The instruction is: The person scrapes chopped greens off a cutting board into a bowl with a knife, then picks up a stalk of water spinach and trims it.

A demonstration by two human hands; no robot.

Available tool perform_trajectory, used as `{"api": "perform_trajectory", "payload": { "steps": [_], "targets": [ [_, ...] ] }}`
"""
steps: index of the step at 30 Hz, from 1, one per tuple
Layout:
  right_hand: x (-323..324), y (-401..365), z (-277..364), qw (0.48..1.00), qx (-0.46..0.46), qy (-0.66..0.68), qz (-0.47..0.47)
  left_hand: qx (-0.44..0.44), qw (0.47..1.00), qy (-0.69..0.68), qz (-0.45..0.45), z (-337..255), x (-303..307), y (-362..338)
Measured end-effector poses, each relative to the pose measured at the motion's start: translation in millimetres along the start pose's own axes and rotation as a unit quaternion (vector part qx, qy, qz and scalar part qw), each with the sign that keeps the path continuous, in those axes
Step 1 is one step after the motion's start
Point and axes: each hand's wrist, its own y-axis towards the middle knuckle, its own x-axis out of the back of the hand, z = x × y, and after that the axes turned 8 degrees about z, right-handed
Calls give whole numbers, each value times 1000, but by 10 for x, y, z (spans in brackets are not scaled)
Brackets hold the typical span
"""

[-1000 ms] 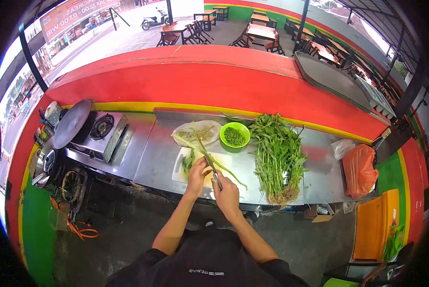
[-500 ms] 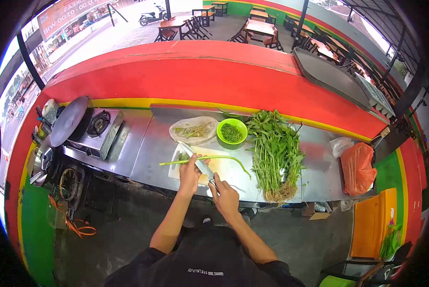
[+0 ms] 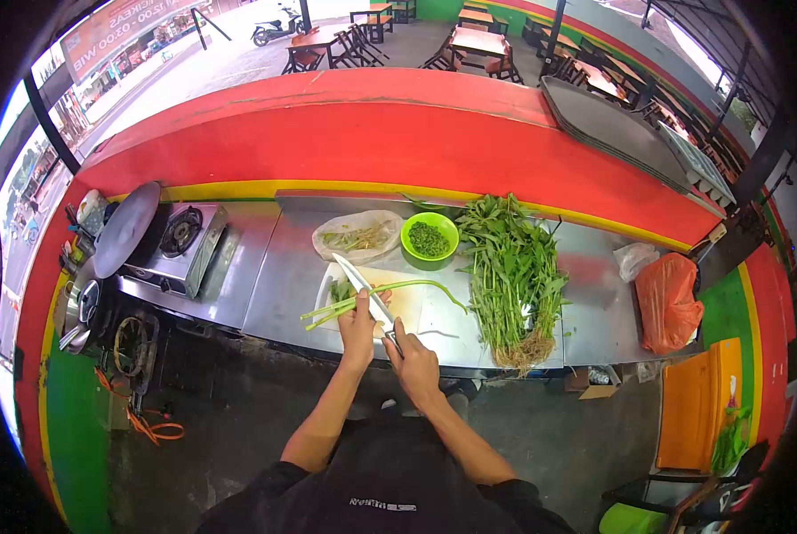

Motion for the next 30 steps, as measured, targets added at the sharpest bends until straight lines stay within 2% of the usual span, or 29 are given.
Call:
{"api": "perform_trajectory", "payload": {
  "steps": [8, 20, 25, 30],
  "targets": [
    [-3, -20, 115, 1000, -14, -23, -3, -30, 998, 30, -41, 20, 10, -1],
    [-57, -32, 43, 999, -2, -49, -8, -38, 994, -37, -91, 128, 6, 60],
    [-66, -32, -31, 999, 6, -37, -28, -36, 998, -42, -42, 52, 92, 126],
    [-51, 1, -14, 999, -10, -31, -25, -44, 998, -26, -32, 52, 73, 140]
  ]
}}
